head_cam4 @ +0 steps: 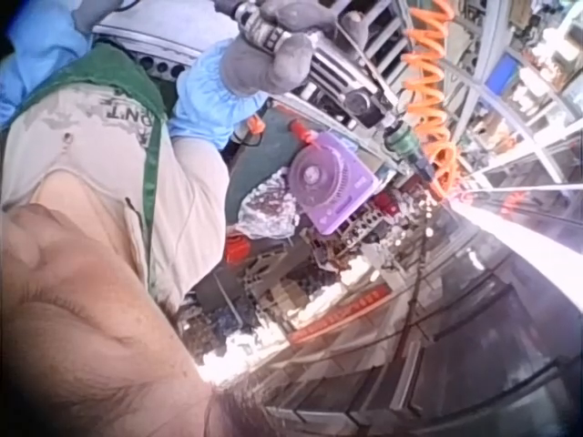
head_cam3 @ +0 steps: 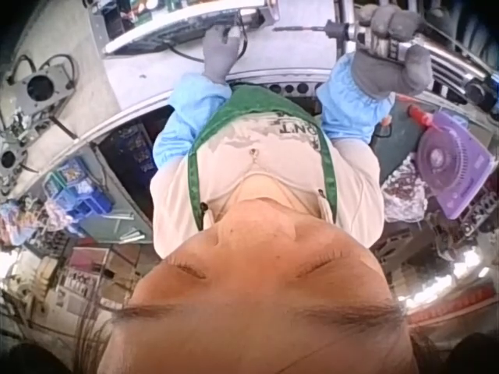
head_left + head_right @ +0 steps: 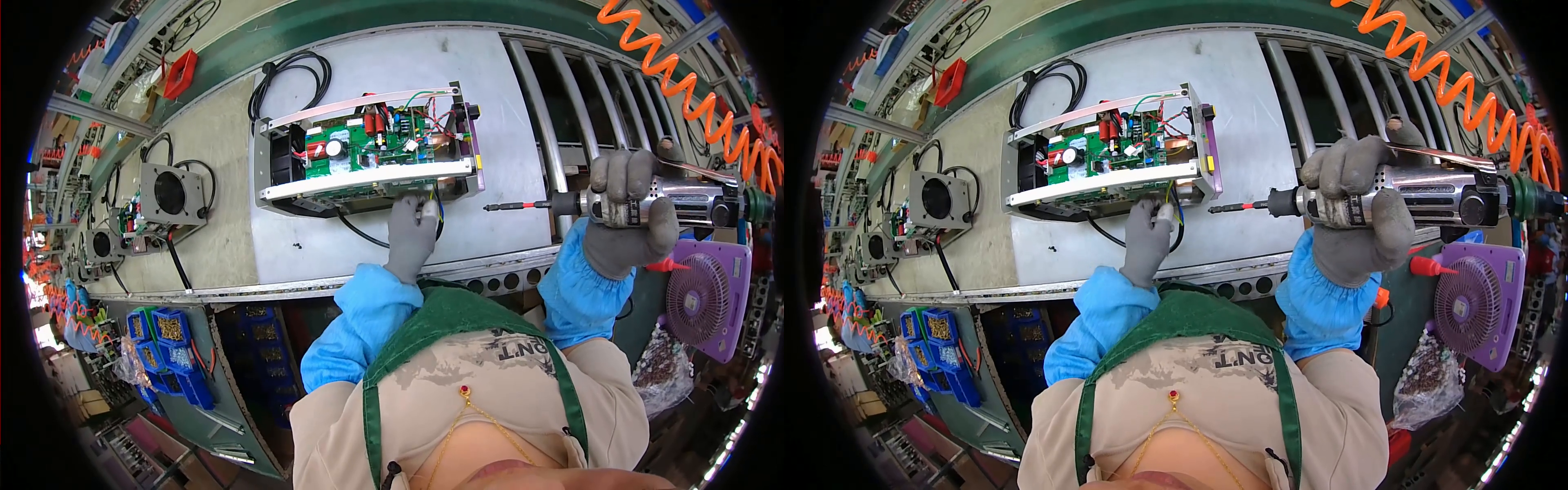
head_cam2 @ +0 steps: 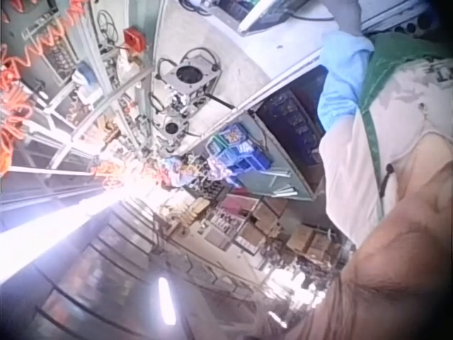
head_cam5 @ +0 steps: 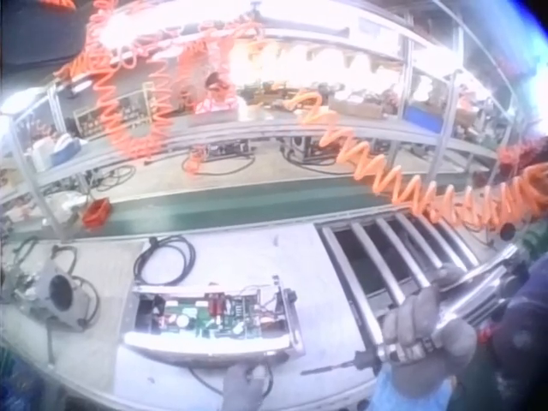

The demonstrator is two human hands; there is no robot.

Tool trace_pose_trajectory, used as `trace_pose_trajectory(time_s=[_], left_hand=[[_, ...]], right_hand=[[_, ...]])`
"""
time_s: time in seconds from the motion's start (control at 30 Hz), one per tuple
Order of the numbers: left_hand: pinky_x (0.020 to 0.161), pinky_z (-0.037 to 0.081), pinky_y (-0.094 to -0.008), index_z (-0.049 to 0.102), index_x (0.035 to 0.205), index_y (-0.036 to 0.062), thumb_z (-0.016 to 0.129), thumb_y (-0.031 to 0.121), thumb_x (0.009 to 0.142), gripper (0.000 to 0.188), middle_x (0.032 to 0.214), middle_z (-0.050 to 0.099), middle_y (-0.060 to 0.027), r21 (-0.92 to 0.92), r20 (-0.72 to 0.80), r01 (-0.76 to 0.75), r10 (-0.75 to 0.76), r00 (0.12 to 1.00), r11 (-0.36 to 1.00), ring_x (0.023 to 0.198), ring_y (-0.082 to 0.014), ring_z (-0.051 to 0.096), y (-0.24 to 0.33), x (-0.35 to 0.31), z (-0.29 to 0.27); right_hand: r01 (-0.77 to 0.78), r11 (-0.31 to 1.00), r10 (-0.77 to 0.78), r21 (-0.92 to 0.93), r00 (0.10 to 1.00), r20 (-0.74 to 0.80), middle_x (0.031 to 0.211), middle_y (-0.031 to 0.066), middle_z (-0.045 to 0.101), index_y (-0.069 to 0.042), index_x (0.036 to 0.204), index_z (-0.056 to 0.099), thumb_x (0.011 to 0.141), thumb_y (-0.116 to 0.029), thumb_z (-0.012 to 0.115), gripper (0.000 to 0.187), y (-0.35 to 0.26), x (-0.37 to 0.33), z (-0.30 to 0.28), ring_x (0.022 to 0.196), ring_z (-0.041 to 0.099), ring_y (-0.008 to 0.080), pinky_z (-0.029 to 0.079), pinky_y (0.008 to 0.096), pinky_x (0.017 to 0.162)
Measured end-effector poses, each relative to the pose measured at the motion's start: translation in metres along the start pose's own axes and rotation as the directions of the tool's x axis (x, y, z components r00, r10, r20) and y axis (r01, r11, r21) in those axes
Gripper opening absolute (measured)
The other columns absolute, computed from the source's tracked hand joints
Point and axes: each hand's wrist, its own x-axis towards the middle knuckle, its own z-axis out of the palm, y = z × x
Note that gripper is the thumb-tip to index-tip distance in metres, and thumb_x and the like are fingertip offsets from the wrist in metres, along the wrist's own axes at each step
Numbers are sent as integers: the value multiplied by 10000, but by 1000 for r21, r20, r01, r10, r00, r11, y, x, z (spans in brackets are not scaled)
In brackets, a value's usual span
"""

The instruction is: Using an electric screwdriver and hands to assemble components into an electronic unit on an assembly line.

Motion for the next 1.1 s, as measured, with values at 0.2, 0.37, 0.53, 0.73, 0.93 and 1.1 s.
trace_pose_trajectory(time_s=[0.2,0.37,0.53,0.73,0.93,1.1], left_hand=[[536,401,-259,592,953,32,534,202,900,187,714,530,-17,-275,289,308,-227,930,911,590,-87,471,24,-26,-9],[500,339,-188,597,966,40,533,153,903,145,752,524,23,-429,201,359,-299,933,829,576,-29,396,44,-4,8],[458,317,-184,634,944,8,594,177,890,181,650,510,28,-544,198,361,-302,932,757,517,-26,390,64,5,5],[427,322,-185,636,927,9,605,188,888,186,640,514,27,-585,216,402,-343,914,704,498,-32,418,73,6,8],[437,338,-182,632,933,10,601,182,891,180,647,516,26,-613,187,375,-334,924,695,509,-39,437,71,4,7],[475,403,-217,609,994,-3,592,189,885,221,697,579,-37,-419,246,362,-280,928,832,557,-86,530,71,9,-8]], right_hand=[[16,1000,-15,-18,1000,25,746,44,465,18,1301,336,800,-186,554,583,-4,5,-6,640,471,154,417,360,637],[-2,1000,1,11,994,108,723,45,475,33,1303,343,791,-176,568,597,-4,12,-11,621,494,161,440,355,609],[-357,926,370,-121,923,110,876,124,567,51,1309,357,746,-168,633,665,0,9,-16,542,539,125,445,263,493],[-746,575,779,-336,624,-54,974,112,619,-57,1192,537,616,46,620,592,31,8,-7,593,560,81,439,231,511],[-705,416,887,-575,452,88,998,80,590,-12,1201,546,622,-84,688,601,56,21,-1,817,561,100,459,255,707],[-592,431,884,-681,430,186,949,17,584,20,1254,477,593,-94,714,712,65,25,0,804,517,82,438,226,743]])
